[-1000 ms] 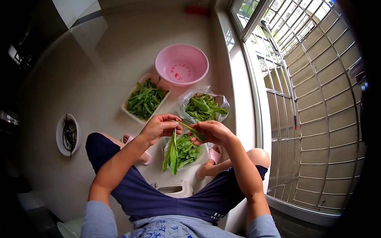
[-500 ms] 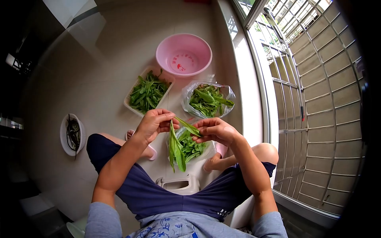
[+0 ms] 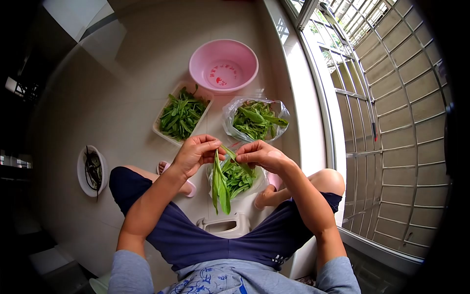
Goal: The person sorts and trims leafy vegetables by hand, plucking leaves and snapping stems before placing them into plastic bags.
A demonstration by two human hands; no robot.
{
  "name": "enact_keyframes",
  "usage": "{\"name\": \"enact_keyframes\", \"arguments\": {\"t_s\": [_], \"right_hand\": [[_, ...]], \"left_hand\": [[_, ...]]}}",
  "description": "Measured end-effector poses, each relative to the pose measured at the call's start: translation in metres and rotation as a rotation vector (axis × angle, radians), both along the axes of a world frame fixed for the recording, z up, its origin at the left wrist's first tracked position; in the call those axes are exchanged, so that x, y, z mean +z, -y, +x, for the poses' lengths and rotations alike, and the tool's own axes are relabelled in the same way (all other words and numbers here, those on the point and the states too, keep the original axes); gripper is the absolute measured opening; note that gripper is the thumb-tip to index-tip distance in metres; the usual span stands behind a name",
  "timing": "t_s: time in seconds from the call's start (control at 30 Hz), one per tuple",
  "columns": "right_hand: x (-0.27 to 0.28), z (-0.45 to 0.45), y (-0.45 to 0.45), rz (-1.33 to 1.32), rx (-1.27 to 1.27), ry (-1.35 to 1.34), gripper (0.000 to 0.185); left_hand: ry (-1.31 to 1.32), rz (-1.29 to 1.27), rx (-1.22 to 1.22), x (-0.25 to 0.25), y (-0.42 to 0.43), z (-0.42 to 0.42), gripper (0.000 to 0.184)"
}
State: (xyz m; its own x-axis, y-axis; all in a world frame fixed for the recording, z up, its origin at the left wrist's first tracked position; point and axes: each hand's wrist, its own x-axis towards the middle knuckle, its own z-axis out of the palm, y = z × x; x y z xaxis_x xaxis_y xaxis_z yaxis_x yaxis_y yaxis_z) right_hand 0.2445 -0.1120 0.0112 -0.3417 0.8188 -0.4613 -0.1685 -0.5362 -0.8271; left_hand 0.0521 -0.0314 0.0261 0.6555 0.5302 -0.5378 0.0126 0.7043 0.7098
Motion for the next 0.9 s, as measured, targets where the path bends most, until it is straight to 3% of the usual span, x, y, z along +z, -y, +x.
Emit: {"name": "enact_keyframes", "arguments": {"t_s": [0.1, 0.3, 0.47, 0.77, 0.83, 0.9], "right_hand": [[0.002, -0.001, -0.001, -0.053, -0.034, 0.031, 0.012], [-0.008, -0.006, -0.002, -0.038, -0.464, -0.089, 0.010], [-0.011, -0.003, -0.002, 0.020, -0.452, -0.169, 0.008], [-0.011, 0.004, -0.004, 0.072, -0.777, -0.228, 0.009], [-0.002, 0.005, -0.004, 0.033, -0.735, -0.229, 0.010], [0.002, 0.000, 0.001, -0.001, -0.467, -0.112, 0.012]], "left_hand": [[0.008, -0.002, -0.015, -0.001, 0.000, 0.001, 0.010], [0.079, -0.047, 0.001, -0.007, 0.001, 0.003, 0.010], [0.087, -0.071, 0.024, -0.013, 0.002, 0.005, 0.011], [0.126, -0.067, 0.110, -0.017, -0.001, 0.006, 0.011], [0.173, -0.104, 0.147, -0.018, -0.004, 0.005, 0.011], [0.183, -0.117, 0.151, -0.017, -0.004, 0.005, 0.011]]}}
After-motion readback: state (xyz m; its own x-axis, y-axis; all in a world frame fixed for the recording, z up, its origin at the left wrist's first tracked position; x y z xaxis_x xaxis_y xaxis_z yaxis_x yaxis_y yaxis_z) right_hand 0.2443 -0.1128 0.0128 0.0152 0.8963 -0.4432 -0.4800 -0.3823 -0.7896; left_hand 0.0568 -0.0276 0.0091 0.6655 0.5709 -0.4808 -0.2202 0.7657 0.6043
